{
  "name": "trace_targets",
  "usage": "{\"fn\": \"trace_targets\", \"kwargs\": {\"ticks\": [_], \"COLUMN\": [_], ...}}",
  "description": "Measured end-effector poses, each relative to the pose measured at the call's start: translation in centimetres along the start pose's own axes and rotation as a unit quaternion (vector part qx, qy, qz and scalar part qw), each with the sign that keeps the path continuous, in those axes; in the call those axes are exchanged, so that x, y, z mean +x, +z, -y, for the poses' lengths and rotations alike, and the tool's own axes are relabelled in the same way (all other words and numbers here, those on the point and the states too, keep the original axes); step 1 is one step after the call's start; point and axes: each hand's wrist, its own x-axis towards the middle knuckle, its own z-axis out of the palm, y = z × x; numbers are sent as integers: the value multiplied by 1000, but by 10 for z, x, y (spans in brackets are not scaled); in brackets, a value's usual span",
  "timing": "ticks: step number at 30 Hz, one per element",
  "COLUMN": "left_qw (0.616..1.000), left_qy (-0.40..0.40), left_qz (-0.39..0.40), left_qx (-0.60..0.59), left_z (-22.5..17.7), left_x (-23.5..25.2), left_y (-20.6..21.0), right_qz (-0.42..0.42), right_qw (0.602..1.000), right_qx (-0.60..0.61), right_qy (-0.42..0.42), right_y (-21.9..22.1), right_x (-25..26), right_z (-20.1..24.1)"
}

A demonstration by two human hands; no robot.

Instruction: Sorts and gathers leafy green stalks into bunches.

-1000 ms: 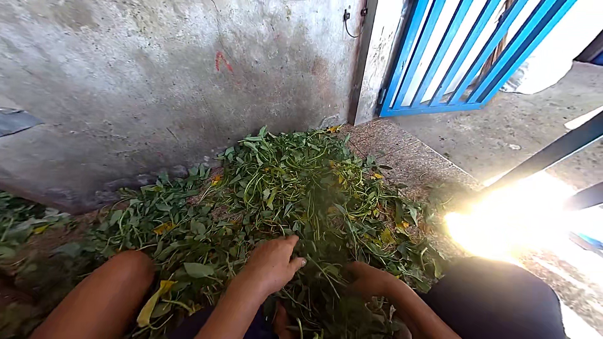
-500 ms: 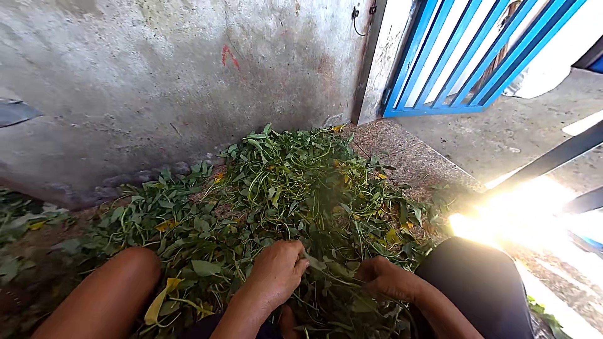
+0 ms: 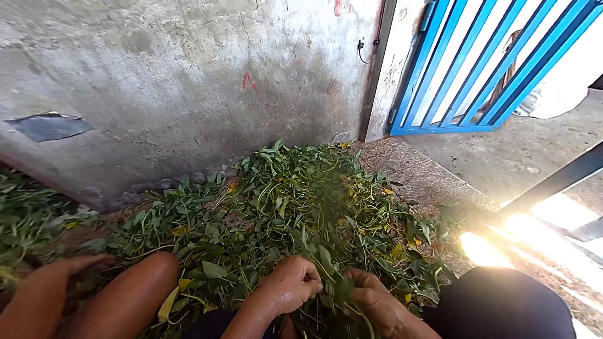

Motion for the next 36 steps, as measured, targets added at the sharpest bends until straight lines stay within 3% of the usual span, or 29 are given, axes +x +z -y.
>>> {"fn": "trace_targets", "kwargs": {"ticks": [4,7,11,16,21,25,28,30,32,34,35,36], "left_qw": [988,946,897,910,923,906,869,826,785,767,767,771], "left_qy": [17,64,95,104,77,66,34,41,53,57,55,53], "left_qz": [-115,-216,-288,-270,-210,-209,-274,-340,-401,-428,-429,-425], "left_qx": [-103,-233,-322,-298,-312,-363,-410,-447,-469,-474,-474,-471], "left_z": [5,4,2,-2,-7,-9,-14,-14,-12,-9,-7,-7], "left_x": [8,10,11,13,16,17,18,17,14,8,5,4], "left_y": [10,13,15,15,18,15,8,1,-15,-29,-31,-30], "right_qz": [-10,-44,-84,-152,-227,-233,-195,-149,-85,-2,28,28], "right_qw": [979,938,873,771,678,635,587,594,655,720,737,748], "right_qx": [-72,-155,-233,-338,-433,-454,-495,-524,-561,-624,-644,-646], "right_qy": [-192,-307,-421,-519,-549,-580,-610,-592,-500,-305,-203,-152], "right_y": [33,47,57,58,47,42,38,32,23,15,14,14], "right_x": [9,19,27,28,22,20,21,19,9,-3,-5,-7], "right_z": [-4,-6,-1,-6,-19,-22,-23,-33,-50,-51,-45,-37]}}
